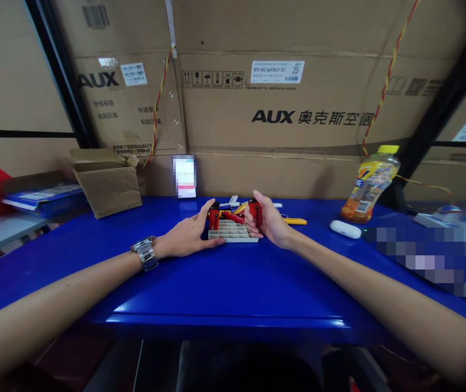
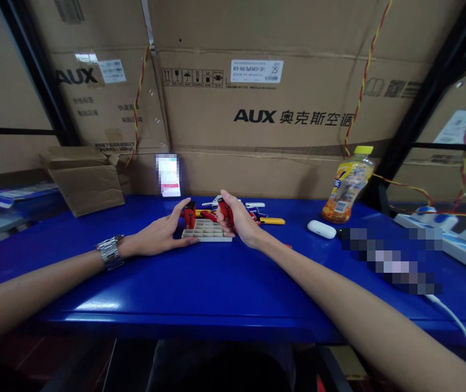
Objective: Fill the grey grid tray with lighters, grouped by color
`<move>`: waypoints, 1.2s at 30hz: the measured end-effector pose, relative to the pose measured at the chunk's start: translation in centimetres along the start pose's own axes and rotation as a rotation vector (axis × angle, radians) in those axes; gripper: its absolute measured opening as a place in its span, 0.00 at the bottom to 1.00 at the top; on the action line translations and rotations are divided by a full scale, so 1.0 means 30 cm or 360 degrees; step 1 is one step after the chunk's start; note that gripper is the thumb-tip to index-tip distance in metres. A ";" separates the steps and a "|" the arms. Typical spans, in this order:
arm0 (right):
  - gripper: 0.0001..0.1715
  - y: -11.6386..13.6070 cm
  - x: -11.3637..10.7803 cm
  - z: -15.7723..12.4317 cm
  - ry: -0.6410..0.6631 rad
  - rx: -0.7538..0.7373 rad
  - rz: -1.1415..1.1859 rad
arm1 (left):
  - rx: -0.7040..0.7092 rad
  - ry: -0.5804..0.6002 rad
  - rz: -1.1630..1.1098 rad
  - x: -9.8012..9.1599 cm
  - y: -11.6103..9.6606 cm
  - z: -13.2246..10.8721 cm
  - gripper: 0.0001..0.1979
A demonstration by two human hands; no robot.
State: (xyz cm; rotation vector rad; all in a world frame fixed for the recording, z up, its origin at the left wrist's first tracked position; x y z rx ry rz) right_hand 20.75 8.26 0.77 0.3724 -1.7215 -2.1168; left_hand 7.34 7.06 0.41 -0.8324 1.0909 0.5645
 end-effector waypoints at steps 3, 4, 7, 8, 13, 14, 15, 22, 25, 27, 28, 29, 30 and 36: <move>0.31 -0.009 -0.001 -0.008 -0.0008 0.0063 0.0078 | -0.0010 -0.0002 -0.0005 -0.001 0.001 0.001 0.49; 0.30 -0.008 -0.004 -0.010 -0.0032 0.0064 0.0105 | -0.0016 0.0000 -0.0005 -0.001 0.002 0.001 0.49; 0.29 -0.005 -0.010 -0.016 -0.0110 0.0073 0.0181 | -0.0026 0.0008 -0.0013 0.001 0.002 0.001 0.49; 0.28 -0.005 -0.008 -0.018 -0.0123 0.0086 0.0198 | -0.0023 0.0008 -0.0016 0.001 0.002 0.001 0.49; 0.27 -0.002 0.000 -0.020 -0.0160 0.0104 0.0188 | -0.0031 0.0018 -0.0030 0.002 0.004 0.000 0.49; 0.27 -0.001 -0.002 -0.019 -0.0169 0.0104 0.0168 | -0.0041 0.0024 -0.0030 0.003 0.005 0.000 0.49; 0.27 -0.001 -0.004 -0.020 -0.0180 0.0105 0.0147 | -0.0047 0.0029 -0.0031 0.004 0.005 0.000 0.49; 0.27 -0.007 -0.012 -0.025 -0.0240 0.0136 0.0170 | -0.0038 0.0020 -0.0033 0.000 -0.001 0.001 0.50; 0.26 -0.014 -0.006 -0.030 -0.0254 0.0184 0.0194 | -0.0070 0.0045 -0.0047 0.003 0.000 0.002 0.50; 0.27 -0.016 -0.002 -0.033 -0.0256 0.0205 0.0191 | -0.0080 0.0044 -0.0040 0.002 -0.001 0.001 0.50; 0.27 -0.016 -0.002 -0.033 -0.0259 0.0206 0.0187 | -0.0075 0.0038 -0.0035 0.001 -0.002 0.001 0.50; 0.27 -0.016 -0.002 -0.034 -0.0263 0.0208 0.0183 | -0.0065 0.0033 -0.0030 0.000 -0.004 0.000 0.50; 0.28 -0.018 -0.004 -0.035 -0.0270 0.0212 0.0177 | -0.0056 0.0027 -0.0026 0.000 -0.005 0.000 0.50; 0.29 -0.004 -0.017 -0.021 -0.0253 0.0036 0.0036 | -0.0063 0.0014 0.0009 0.002 0.003 0.000 0.49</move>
Point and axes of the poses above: each hand's wrist, its own z-axis towards the middle knuckle, its own x-axis out of the palm, y = z × x, the point moved 9 cm from there along z, towards the middle knuckle, and after that the axes turned 5 degrees about -x, right-handed, at the moved point
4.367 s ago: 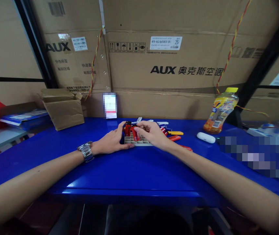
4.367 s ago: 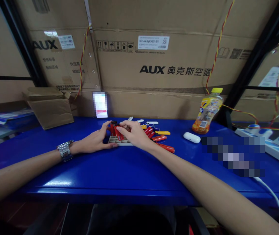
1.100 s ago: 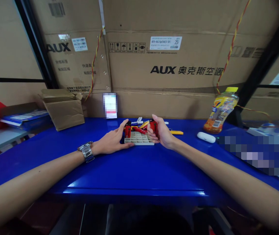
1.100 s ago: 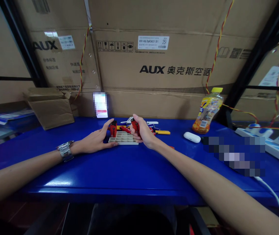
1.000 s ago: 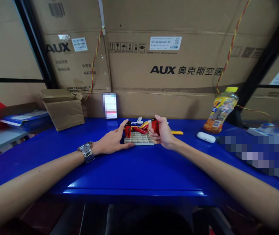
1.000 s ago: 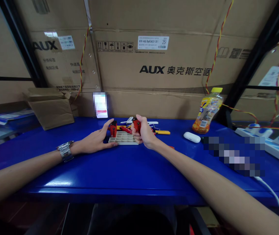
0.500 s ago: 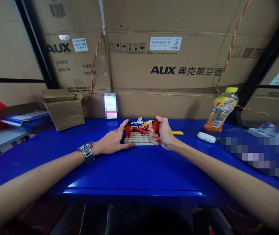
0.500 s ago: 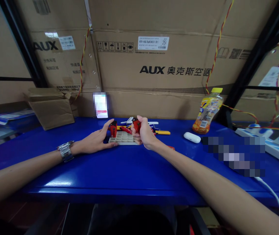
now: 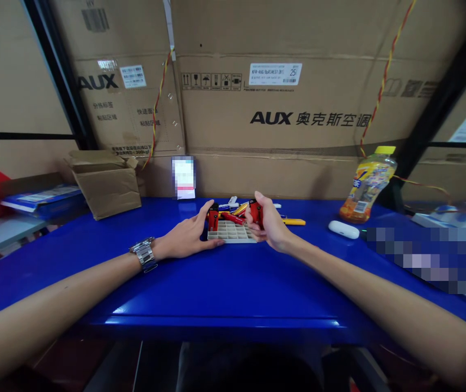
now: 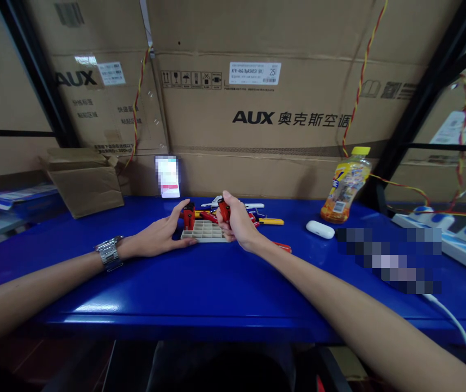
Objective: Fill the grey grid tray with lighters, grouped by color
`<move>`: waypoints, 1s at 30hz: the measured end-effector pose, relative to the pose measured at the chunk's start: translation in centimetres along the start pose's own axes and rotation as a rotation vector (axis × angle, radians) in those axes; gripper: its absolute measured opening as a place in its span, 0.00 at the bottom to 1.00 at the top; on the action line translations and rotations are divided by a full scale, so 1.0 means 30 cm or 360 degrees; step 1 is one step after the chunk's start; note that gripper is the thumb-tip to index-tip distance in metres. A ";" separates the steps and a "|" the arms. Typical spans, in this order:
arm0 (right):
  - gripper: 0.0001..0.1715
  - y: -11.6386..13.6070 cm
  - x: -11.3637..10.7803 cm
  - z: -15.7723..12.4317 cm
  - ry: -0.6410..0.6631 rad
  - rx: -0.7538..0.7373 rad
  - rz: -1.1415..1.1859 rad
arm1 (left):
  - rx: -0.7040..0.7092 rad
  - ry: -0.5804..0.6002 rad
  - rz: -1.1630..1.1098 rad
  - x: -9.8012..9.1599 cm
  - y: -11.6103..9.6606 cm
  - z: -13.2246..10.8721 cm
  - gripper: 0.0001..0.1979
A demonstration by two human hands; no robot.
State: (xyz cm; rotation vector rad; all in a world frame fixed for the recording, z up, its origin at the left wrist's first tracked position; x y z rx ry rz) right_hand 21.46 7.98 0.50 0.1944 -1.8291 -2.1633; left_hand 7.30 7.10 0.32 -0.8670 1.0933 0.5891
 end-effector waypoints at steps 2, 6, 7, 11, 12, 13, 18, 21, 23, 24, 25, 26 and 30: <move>0.27 0.009 0.007 0.005 0.0050 -0.0097 -0.0073 | 0.0005 -0.0012 0.0017 -0.001 -0.001 0.000 0.50; 0.17 0.047 0.021 0.004 0.0110 -0.0354 -0.0288 | -0.0016 -0.0022 0.0044 -0.004 -0.002 0.001 0.50; 0.15 0.059 0.027 0.002 0.0133 -0.0421 -0.0373 | -0.0025 -0.0019 0.0051 -0.004 -0.002 0.002 0.50; 0.13 0.112 0.060 -0.014 0.0204 -0.0737 -0.0896 | -0.0020 -0.0023 0.0071 -0.004 -0.002 0.002 0.49; 0.13 0.119 0.065 -0.017 0.0201 -0.0786 -0.0997 | -0.0008 -0.0032 0.0077 -0.004 -0.004 0.002 0.49; 0.13 0.119 0.068 -0.017 0.0206 -0.0804 -0.1046 | 0.0004 -0.0039 0.0087 -0.005 -0.005 0.001 0.49; 0.14 0.082 0.083 -0.008 0.0292 -0.0716 -0.0900 | 0.0017 -0.0055 0.0159 -0.008 -0.013 -0.002 0.50; 0.13 0.063 0.096 0.000 0.0340 -0.0686 -0.0829 | 0.0018 -0.0054 0.0186 -0.011 -0.019 -0.003 0.50; 0.12 0.056 0.112 0.001 0.0400 -0.0690 -0.0872 | 0.0018 -0.0047 0.0187 -0.012 -0.021 -0.003 0.50; 0.12 0.054 0.120 0.001 0.0421 -0.0698 -0.0944 | 0.0020 -0.0043 0.0184 -0.012 -0.022 -0.003 0.51; 0.12 0.056 0.125 0.001 0.0424 -0.0712 -0.1044 | 0.0021 -0.0040 0.0180 -0.012 -0.022 -0.003 0.51; 0.13 0.060 0.129 0.000 0.0414 -0.0737 -0.1164 | 0.0022 -0.0038 0.0176 -0.011 -0.022 -0.003 0.51; 0.12 0.098 0.150 -0.015 0.0347 -0.0965 -0.1629 | 0.0026 -0.0038 0.0170 -0.010 -0.021 -0.003 0.51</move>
Point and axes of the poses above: each hand's wrist, its own z-axis towards the middle knuckle, its own x-axis out of the palm, y = z × x, the point moved 9 cm from there along z, towards the middle knuckle, and after that the axes turned 5 degrees about -x, right-handed, at the moved point
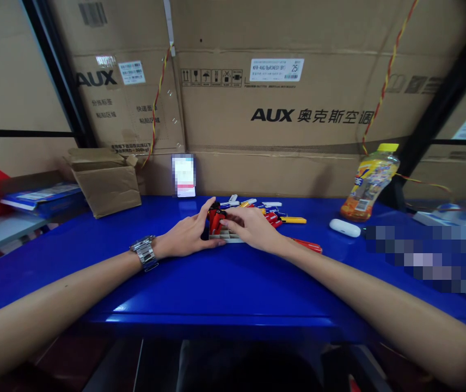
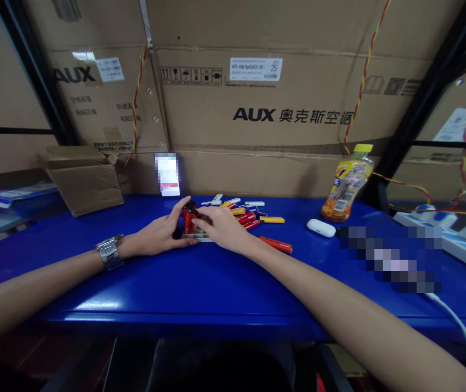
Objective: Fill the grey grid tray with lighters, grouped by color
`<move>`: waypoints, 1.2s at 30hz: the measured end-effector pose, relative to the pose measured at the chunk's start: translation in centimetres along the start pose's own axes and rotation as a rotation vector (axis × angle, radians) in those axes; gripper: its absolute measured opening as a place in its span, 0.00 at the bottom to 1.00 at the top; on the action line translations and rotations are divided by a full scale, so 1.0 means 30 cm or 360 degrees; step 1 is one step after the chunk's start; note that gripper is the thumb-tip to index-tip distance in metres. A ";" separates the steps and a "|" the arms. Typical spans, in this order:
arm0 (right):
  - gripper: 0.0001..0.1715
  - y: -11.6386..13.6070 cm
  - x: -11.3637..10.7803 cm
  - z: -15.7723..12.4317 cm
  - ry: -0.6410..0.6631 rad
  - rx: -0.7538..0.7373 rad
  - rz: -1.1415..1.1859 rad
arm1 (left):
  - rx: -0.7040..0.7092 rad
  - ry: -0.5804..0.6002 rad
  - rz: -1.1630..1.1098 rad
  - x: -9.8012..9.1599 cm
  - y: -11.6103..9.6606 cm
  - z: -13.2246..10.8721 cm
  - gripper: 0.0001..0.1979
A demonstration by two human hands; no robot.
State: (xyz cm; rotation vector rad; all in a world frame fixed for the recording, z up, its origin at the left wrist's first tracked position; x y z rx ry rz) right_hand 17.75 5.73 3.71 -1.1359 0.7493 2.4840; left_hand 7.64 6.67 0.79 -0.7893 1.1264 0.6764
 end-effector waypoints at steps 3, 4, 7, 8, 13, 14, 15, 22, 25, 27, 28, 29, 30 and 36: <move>0.09 0.018 -0.013 0.002 -0.0062 -0.0078 -0.0117 | 0.0007 0.0005 -0.0011 0.002 -0.002 0.000 0.51; 0.10 0.016 -0.017 0.000 -0.0089 -0.0066 -0.0101 | 0.0006 0.0009 -0.0016 0.003 -0.003 0.000 0.51; 0.16 0.015 -0.023 -0.007 -0.0124 -0.0022 0.0029 | -0.0001 0.0014 -0.0048 0.005 -0.003 0.000 0.51; 0.17 0.020 -0.024 -0.009 -0.0121 -0.0023 0.0070 | -0.0001 0.0012 -0.0061 0.005 -0.003 -0.001 0.51; 0.13 0.055 -0.068 -0.010 -0.0146 -0.0076 0.0040 | -0.0005 -0.0008 -0.0060 0.001 0.000 -0.002 0.51; 0.11 0.059 -0.085 -0.010 -0.0157 -0.0093 0.0004 | -0.0006 -0.0004 -0.0065 0.002 0.001 -0.002 0.51; 0.09 0.061 -0.103 -0.009 -0.0155 -0.0107 -0.0038 | -0.0008 0.0004 -0.0078 0.002 0.002 -0.002 0.51; 0.04 -0.058 -0.180 -0.057 0.0478 0.0275 -0.0564 | 0.0000 0.0032 -0.0162 0.004 0.006 -0.001 0.51; 0.05 -0.142 -0.230 -0.106 0.0625 0.0582 -0.0734 | -0.0028 0.0041 -0.0144 0.005 0.012 -0.001 0.51; 0.07 -0.189 -0.220 -0.145 0.0821 0.0693 -0.0685 | -0.0041 0.0040 -0.0128 0.005 0.015 -0.001 0.51; 0.07 -0.205 -0.202 -0.164 0.0937 0.0702 -0.0621 | -0.0044 0.0037 -0.0127 0.005 0.016 -0.001 0.51; 0.08 -0.218 -0.184 -0.180 0.1035 0.0693 -0.0558 | -0.0041 0.0035 -0.0130 0.005 0.016 -0.002 0.51; 0.08 -0.226 -0.167 -0.191 0.1103 0.0669 -0.0504 | -0.0036 0.0033 -0.0136 0.005 0.015 -0.002 0.51; 0.06 -0.206 -0.140 -0.155 0.0947 0.0551 -0.0225 | -0.0031 0.0027 -0.0158 0.009 0.018 0.001 0.51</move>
Point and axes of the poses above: each hand's wrist, its own z-axis towards the middle knuckle, its own x-axis out of the palm, y = z × x, the point moved 9 cm from there along z, towards the middle knuckle, and after that the axes turned 5 degrees about -x, right-handed, at the moved point
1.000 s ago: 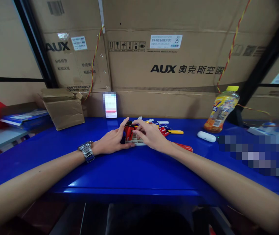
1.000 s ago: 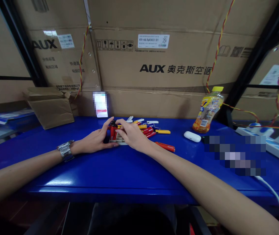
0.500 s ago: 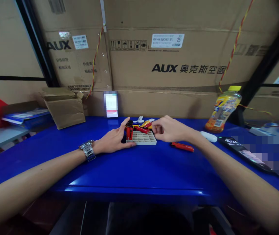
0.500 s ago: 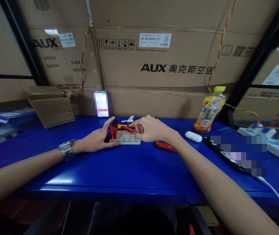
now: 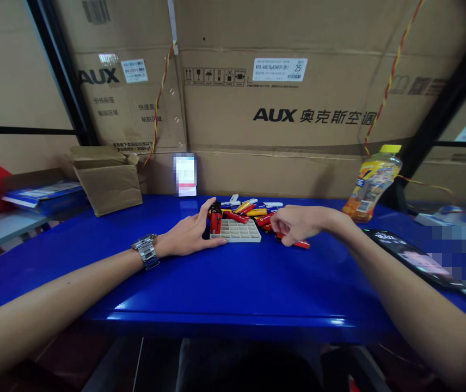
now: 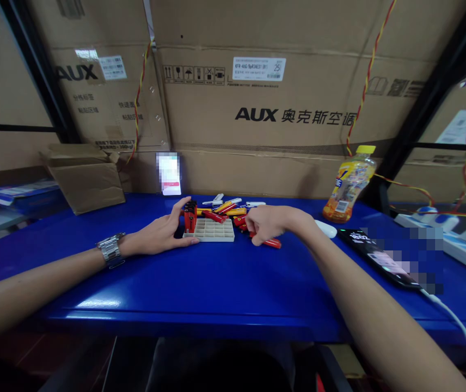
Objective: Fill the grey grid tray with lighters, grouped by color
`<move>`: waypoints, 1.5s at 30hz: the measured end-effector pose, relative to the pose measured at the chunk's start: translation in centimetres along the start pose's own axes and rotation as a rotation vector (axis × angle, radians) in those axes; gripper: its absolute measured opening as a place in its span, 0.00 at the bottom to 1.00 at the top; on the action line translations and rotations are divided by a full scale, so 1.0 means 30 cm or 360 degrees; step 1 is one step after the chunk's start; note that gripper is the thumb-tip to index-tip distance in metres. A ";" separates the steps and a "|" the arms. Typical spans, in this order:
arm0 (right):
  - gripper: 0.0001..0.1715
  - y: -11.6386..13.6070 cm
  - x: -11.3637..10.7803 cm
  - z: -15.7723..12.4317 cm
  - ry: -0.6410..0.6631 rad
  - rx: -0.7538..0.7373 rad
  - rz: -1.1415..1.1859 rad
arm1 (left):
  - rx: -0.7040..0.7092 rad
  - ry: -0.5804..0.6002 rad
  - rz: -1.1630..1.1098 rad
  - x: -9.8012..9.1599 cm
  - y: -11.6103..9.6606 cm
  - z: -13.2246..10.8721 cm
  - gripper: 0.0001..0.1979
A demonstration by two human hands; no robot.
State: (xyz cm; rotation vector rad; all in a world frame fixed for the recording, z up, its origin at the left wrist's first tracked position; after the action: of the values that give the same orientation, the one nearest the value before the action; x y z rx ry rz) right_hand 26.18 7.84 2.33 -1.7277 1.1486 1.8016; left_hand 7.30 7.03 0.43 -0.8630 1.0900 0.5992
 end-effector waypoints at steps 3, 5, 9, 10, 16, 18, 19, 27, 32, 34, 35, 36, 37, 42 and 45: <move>0.08 0.070 -0.048 0.013 -0.0240 -0.0192 0.0188 | 0.0019 -0.0006 -0.0011 0.000 -0.002 0.000 0.50; 0.11 0.104 -0.083 0.015 -0.0439 -0.0272 0.0257 | 0.0028 0.0001 -0.0024 0.000 -0.004 -0.001 0.50; 0.14 0.128 -0.126 0.011 -0.0859 -0.0378 0.0352 | 0.0035 0.0021 -0.0060 0.000 -0.009 -0.003 0.50; 0.15 0.126 -0.122 0.014 -0.0906 -0.0395 0.0387 | 0.0031 0.0026 -0.0066 0.000 -0.009 -0.002 0.50; 0.20 0.085 -0.085 0.048 -0.1104 -0.0337 0.0635 | 0.0033 0.0018 -0.0059 0.002 -0.005 -0.002 0.49; 0.25 0.062 -0.071 0.060 -0.1140 -0.0210 0.0739 | 0.0074 -0.0004 -0.0060 0.002 -0.009 -0.003 0.48; 0.28 0.050 -0.061 0.065 -0.1139 -0.0138 0.0782 | 0.0094 -0.0013 -0.0062 0.002 -0.010 -0.003 0.48; 0.21 0.032 -0.037 0.068 -0.1171 -0.0019 0.0695 | 0.0103 0.0001 -0.0087 0.006 -0.010 -0.003 0.48; 0.24 0.033 -0.053 0.055 -0.1258 0.0007 0.0676 | 0.0084 -0.0010 -0.0071 0.004 -0.007 -0.001 0.48; 0.27 0.028 -0.057 0.051 -0.1282 0.0030 0.0699 | 0.0069 -0.0009 -0.0059 0.004 -0.005 0.000 0.48; 0.28 0.027 -0.057 0.051 -0.1284 0.0033 0.0703 | 0.0058 -0.0007 -0.0055 0.004 -0.003 0.001 0.48; 0.28 0.026 -0.057 0.051 -0.1284 0.0029 0.0697 | 0.0049 -0.0003 -0.0053 0.004 -0.002 0.001 0.48; 0.28 0.027 -0.057 0.051 -0.1286 0.0019 0.0683 | 0.0045 0.0002 -0.0054 0.005 -0.003 0.001 0.49; 0.21 0.037 -0.065 0.046 -0.1367 -0.0043 0.0585 | 0.0033 0.0008 -0.0070 0.004 -0.005 0.002 0.49; 0.23 0.044 -0.063 0.049 -0.1340 -0.0062 0.0571 | 0.0009 0.0008 -0.0084 0.003 -0.002 0.002 0.49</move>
State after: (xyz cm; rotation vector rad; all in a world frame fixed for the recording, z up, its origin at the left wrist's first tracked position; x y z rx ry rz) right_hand 24.57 8.67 4.36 -0.6212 1.0593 2.4041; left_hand 7.41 7.04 0.37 -0.8866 1.0699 0.5499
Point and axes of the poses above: each hand's wrist, its own z-axis towards the middle knuckle, its own x-axis out of the palm, y = z × x, the point moved 9 cm from there along z, towards the middle knuckle, and after that the axes turned 5 degrees about -x, right-handed, at the moved point
